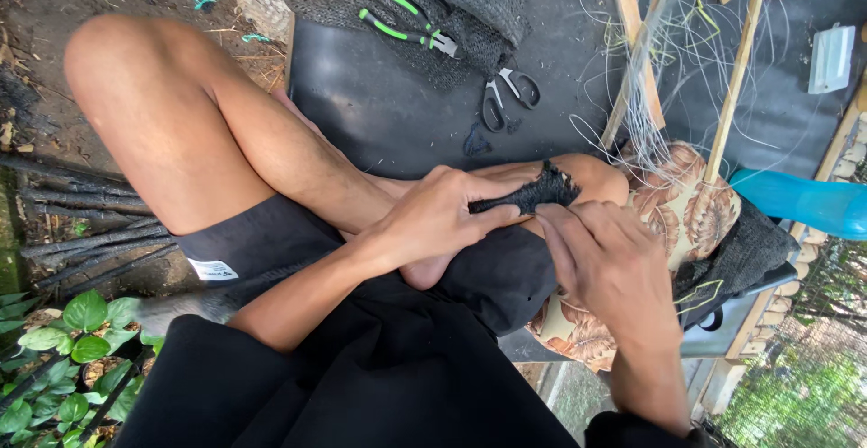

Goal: The person sits cross-legged and repairs a black mesh net by hand. They use pliers to cut and secure white binding wire along the edge of the net, repeatedly wrapping and tightening the wire to mend the material.

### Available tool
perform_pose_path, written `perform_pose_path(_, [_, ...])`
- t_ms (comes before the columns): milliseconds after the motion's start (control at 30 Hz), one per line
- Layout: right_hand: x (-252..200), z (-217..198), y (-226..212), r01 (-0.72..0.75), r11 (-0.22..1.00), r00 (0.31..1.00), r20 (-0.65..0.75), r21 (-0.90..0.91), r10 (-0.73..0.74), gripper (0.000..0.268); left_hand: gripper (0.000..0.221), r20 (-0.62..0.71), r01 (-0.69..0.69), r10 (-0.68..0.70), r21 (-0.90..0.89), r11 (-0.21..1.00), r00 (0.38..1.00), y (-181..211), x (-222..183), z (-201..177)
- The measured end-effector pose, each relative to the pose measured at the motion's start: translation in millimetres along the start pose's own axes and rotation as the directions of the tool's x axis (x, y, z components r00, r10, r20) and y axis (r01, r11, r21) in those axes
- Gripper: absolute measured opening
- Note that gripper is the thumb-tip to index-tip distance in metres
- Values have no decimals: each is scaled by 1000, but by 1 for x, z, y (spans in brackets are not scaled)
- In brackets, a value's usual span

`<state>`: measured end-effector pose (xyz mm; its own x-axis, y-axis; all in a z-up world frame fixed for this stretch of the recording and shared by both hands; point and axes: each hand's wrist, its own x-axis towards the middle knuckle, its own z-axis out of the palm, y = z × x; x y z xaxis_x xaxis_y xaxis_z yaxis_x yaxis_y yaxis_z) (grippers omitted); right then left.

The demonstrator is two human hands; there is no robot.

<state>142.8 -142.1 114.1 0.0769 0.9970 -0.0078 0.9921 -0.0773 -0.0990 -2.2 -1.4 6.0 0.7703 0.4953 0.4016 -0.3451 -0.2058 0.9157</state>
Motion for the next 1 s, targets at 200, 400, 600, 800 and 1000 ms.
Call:
perform_pose_path(200, [17, -8, 9, 103, 994, 995, 17, -22, -102, 19, 33, 228, 416, -451, 185, 890, 863, 17, 4, -1])
perform_pose_path(400, [25, -12, 13, 104, 988, 992, 53, 117, -111, 21, 34, 233, 272, -328, 242, 931, 915, 18, -6, 1])
perform_pose_path(600, [31, -7, 21, 34, 965, 998, 48, 260, -48, 16, 35, 286, 388, -423, 174, 905, 860, 15, -13, 1])
perform_pose_path(800, [40, -4, 19, 3, 964, 1000, 8, 268, -5, 15, 33, 182, 319, -339, 135, 938, 923, 17, -14, 0])
perform_pose_path(1000, [14, 11, 35, 17, 959, 990, -137, 283, 23, 23, 37, 279, 632, -677, 245, 736, 681, 28, -6, -3])
